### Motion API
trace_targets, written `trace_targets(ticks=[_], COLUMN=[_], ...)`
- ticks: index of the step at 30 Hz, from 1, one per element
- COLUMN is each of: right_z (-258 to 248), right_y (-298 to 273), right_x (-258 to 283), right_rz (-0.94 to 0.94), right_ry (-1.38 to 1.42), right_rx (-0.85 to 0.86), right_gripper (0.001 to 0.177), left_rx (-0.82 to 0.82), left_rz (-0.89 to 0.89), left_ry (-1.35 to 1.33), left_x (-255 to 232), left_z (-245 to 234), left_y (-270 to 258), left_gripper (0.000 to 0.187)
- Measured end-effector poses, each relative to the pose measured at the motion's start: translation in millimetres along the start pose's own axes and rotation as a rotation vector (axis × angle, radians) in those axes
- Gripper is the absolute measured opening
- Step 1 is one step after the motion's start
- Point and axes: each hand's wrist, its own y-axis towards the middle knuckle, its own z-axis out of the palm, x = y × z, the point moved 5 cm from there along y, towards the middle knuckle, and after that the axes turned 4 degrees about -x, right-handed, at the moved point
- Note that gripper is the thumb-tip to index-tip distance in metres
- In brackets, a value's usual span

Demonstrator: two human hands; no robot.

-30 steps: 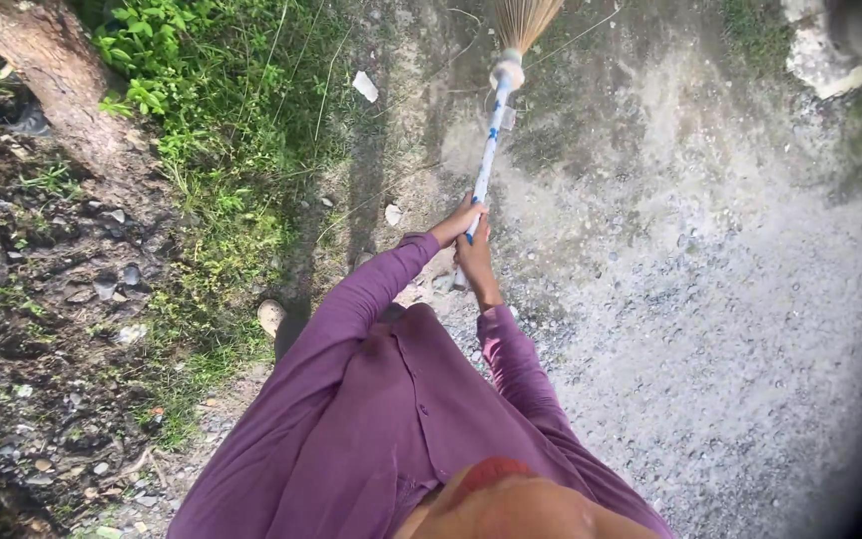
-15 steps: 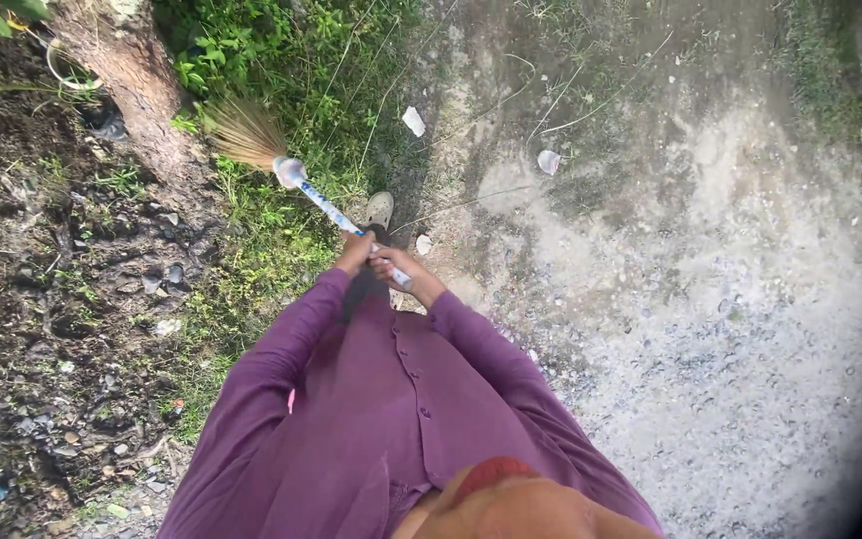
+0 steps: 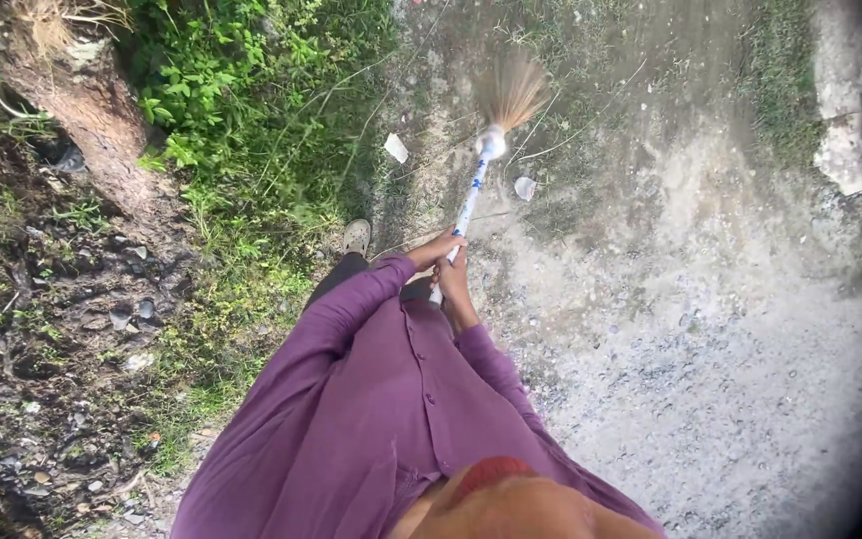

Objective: Sweeping dirt and trash on an outdoor path using a broom.

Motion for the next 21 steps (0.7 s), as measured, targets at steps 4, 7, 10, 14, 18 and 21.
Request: trace_targets(ticks=[4,7,10,14,18,21], right_z=[-45,-72,-84,-62,-23,-5], right_y=[-8,2,16,20,44,49], right_x=[33,40,46,52,22,22], right_rz=[0.04,0.11,0.212,0.293,0.317,0.126], right_ry=[-0.048,-0.043,-0.088,-0.413,-0.543,-0.856], right_rx=[0.068,0.252,0.506,0.758,0.963,1.108], right_gripper=[0.078,0.08,0.081,0.082,0.081,0.075], left_rx=[-0.083,-0.158,-0.259,-0.381,-0.646,-0.629], left_rz=[0.125,0.194,0.191,0.164,0.241,0.28], left_ry=[0.022,-0.21,-0.477,-0.721,-0.866,-1.075], left_x=[10,20,37,70,97,108], left_z=[24,32,28,11,-10,-13], left_y=[44,48,48,30,11,13], left_gripper=[0.049,0.043,0.041,0.028,0.025,0.022])
